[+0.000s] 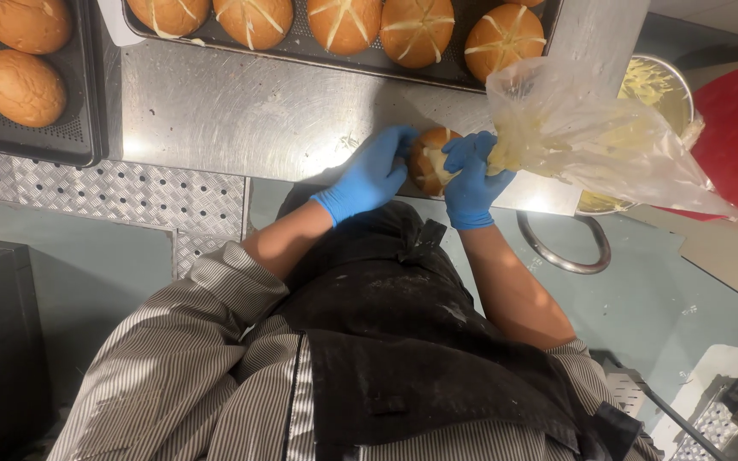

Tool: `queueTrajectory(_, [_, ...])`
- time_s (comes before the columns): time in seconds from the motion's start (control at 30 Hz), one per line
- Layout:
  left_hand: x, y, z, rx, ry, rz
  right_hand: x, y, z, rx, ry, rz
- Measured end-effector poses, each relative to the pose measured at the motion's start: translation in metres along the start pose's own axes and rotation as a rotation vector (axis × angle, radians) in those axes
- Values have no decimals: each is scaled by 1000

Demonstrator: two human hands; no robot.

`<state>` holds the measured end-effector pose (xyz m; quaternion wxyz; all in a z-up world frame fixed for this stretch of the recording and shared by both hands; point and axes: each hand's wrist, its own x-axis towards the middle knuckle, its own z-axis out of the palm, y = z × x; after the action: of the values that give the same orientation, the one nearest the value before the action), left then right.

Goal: Fill pre-cut buns with cream using a piping bag.

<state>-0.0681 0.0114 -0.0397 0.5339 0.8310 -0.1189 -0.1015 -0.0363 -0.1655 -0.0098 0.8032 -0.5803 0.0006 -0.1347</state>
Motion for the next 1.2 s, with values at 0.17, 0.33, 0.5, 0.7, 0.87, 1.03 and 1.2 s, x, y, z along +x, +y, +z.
queueTrajectory(0.17, [-27,-50,59,-734,107,-549,0,-2,-14,-67,-92,11])
queueTrajectory(0.33, [-23,-28,55,-1088,-41,-770,-1,-25,-21,-133,-83,64])
queueTrajectory(0.5, [-10,-14,54,-1057,-27,-715,4,-33,-23,-91,-52,105])
queueTrajectory(0.7, [-2,-11,62,-994,-5,-725,8,-28,-46,-243,-81,22])
queueTrajectory(0.87, [17,12,58,-872,21,-520,32,-70,-74,281,403,302])
queueTrajectory(1.03, [27,-5,82,-587,102,-370,29,-94,-157,340,293,249])
queueTrajectory(1.2, [43,-56,103,-644,162,-302,15,-100,-207,480,379,261])
